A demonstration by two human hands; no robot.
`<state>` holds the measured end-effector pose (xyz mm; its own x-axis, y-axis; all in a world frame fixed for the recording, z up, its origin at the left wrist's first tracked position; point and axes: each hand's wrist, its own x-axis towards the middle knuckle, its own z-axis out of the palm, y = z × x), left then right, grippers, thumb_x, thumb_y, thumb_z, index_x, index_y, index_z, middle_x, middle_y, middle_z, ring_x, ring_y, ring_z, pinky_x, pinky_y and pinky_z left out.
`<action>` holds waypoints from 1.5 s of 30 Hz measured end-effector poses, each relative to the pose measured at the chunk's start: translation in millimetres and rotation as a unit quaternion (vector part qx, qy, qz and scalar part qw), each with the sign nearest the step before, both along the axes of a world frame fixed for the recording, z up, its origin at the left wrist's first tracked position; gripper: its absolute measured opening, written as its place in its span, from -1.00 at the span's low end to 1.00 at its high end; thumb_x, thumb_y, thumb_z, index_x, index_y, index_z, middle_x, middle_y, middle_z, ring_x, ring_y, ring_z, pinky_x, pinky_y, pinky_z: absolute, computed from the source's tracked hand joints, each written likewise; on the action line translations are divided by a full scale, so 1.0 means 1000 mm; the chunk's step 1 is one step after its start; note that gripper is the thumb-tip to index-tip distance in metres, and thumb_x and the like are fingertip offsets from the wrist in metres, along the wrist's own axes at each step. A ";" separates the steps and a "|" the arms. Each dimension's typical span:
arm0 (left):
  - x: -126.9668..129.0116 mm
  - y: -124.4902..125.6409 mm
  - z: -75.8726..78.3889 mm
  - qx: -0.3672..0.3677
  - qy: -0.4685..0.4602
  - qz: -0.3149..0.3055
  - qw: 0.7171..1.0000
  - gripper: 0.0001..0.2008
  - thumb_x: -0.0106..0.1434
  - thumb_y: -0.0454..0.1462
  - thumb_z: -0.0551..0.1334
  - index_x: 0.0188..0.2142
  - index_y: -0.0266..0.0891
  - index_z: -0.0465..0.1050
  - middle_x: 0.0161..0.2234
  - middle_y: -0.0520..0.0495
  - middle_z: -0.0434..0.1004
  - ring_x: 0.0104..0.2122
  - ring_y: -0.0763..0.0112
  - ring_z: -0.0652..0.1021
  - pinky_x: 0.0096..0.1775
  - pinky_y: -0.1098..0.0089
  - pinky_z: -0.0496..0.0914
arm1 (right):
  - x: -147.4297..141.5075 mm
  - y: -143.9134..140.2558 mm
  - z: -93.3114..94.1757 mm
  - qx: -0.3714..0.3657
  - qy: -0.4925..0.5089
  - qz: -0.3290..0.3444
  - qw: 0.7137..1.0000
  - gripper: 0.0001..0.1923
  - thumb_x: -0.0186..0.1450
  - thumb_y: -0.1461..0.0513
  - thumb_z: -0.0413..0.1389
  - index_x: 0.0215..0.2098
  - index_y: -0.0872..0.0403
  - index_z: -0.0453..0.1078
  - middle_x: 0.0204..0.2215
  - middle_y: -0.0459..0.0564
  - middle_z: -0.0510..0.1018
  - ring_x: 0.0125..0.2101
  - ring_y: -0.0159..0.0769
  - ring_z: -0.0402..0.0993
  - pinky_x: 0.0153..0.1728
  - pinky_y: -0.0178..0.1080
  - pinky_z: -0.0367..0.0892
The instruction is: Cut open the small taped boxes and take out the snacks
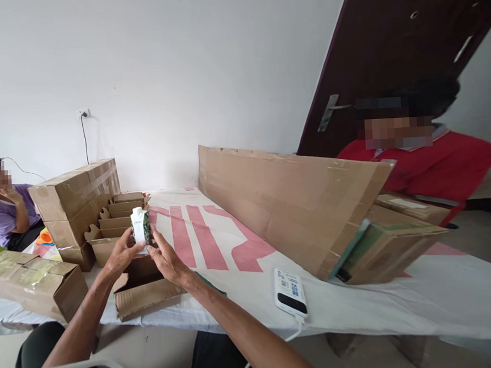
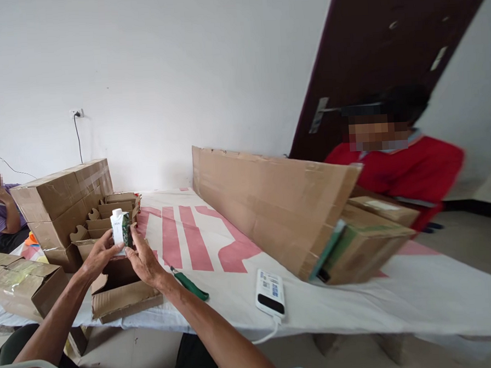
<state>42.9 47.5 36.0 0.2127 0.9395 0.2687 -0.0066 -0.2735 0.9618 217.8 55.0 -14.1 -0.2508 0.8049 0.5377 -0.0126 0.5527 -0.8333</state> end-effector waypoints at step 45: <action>-0.068 -0.017 0.023 0.052 -0.049 0.251 0.965 -0.44 -0.05 -0.04 0.66 -0.10 -0.20 0.64 -0.23 -0.08 0.74 -0.30 0.24 0.66 -0.25 0.33 0.53 | 0.129 0.067 -0.104 -0.113 -0.152 -0.257 0.948 -0.50 0.33 -0.17 -0.01 -0.44 0.02 0.44 -0.44 0.03 0.59 -0.37 -0.17 0.47 -0.31 -0.19 0.29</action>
